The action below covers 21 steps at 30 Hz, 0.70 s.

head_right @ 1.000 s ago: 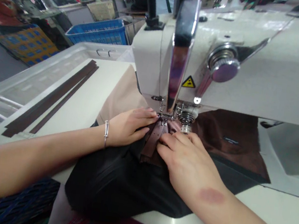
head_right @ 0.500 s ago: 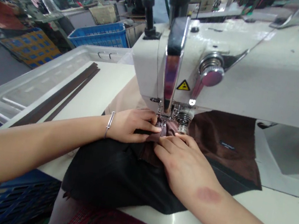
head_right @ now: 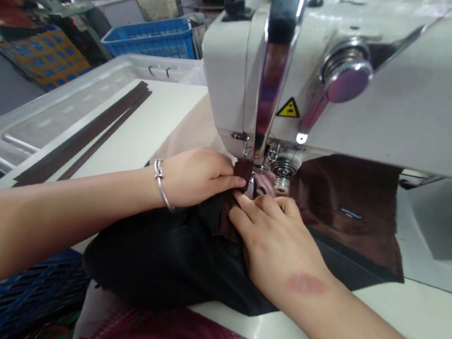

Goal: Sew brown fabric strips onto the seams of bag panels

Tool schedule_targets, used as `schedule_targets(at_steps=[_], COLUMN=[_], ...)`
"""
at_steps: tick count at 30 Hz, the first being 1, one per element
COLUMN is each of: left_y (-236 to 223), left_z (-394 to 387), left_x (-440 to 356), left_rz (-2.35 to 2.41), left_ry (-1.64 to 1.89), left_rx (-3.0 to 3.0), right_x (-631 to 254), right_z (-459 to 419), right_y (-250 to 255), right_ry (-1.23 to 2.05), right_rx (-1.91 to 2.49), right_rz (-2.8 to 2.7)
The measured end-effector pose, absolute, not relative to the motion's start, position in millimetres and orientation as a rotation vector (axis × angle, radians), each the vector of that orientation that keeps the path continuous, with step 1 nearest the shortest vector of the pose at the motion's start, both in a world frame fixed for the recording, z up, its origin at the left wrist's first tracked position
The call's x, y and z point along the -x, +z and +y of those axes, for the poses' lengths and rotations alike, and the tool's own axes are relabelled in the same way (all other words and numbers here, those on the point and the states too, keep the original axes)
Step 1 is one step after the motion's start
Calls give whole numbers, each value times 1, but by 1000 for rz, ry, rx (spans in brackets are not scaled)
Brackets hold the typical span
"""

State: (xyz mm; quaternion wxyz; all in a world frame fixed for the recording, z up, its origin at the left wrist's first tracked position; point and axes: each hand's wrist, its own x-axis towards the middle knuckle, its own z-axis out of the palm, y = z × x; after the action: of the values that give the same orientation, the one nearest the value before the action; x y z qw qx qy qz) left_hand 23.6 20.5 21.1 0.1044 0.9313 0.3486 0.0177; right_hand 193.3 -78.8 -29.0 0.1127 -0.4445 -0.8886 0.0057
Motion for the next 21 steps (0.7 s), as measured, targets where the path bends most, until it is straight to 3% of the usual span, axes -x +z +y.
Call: schedule_targets(at_steps=[4,12,21], left_y=[11,-36,-32], left_z=[8,20,25], left_x=[-20,7,-4], left_rz=[999,700,677], left_ry=[115,699,708], left_rx=[-2790,-2597,-2586], right_x=[-192,-196,-202], right_z=[-78,-84,-78], right_y=[-29,-28,-22], right_ry=[18,62,189], right_rx=[1327,1283,1253], right_rz=[-2617,-2517,-2522])
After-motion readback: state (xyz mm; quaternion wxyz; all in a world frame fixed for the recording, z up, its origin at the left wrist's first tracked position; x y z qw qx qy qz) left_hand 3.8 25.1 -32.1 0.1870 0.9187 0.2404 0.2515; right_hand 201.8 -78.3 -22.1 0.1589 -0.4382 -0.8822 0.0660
